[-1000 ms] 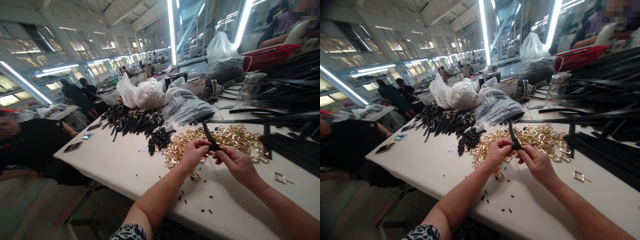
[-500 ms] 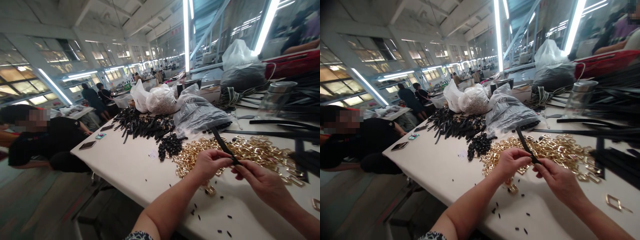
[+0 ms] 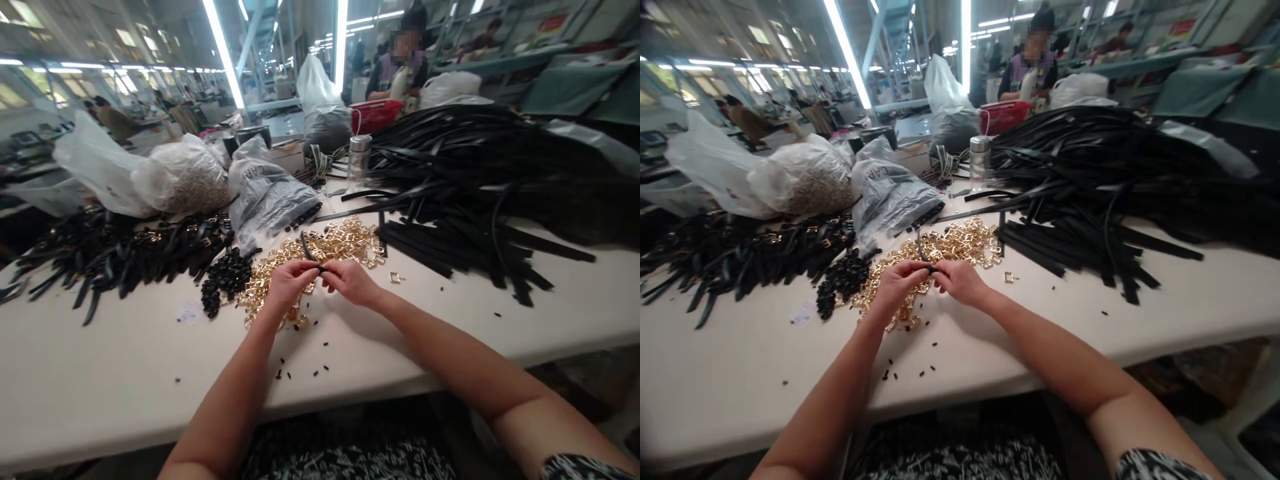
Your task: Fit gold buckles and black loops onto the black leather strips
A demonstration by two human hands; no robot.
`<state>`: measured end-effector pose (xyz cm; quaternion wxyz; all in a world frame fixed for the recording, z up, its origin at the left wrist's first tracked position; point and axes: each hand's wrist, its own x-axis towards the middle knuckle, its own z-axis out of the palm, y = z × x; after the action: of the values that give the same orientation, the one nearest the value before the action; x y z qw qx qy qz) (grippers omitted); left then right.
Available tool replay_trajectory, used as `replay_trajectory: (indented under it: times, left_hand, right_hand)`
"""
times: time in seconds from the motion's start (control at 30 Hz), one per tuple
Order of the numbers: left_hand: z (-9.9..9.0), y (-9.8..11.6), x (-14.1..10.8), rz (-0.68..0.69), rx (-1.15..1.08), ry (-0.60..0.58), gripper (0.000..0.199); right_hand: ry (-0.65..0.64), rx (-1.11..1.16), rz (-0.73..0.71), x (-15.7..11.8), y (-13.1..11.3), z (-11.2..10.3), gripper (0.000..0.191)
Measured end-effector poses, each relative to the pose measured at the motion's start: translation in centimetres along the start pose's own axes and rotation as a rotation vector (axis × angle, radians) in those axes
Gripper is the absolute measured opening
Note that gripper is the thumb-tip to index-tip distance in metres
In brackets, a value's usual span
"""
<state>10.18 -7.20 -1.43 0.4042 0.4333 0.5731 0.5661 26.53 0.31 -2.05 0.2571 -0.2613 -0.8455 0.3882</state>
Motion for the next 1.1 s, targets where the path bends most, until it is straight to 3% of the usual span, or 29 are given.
replay_trajectory:
  times: [0.2,0.47,0.63,0.9,1.1]
  left_hand:
    - [0.8,-0.3,-0.3,0.0,-0.092,0.036,0.028]
    - [0.8,-0.9,-0.4,-0.033,-0.007,0.04,0.025]
    - [0.7,-0.7,-0.4,-0.03,-0.082,-0.003,0.027]
    - [0.8,-0.3,0.4,-0.217,-0.511,0.136,0.037]
    - [1.7,-0.6,0.2,-0.212,-0.573,0.176,0.037]
  right_hand:
    - [-0.005,0.48,0.135,0.3,0.2,0.9,0.019]
    - [-0.068,0.639,0.129,0.3,0.1,1.1,0.024]
    - [0.036,0.64,0.21,0.4,-0.1,0.9,0.024]
    - [0.132,0.578,0.166,0.5,0.0,0.6,0.011]
    - [0.169,0.457,0.203,0.5,0.2,1.0,0.006]
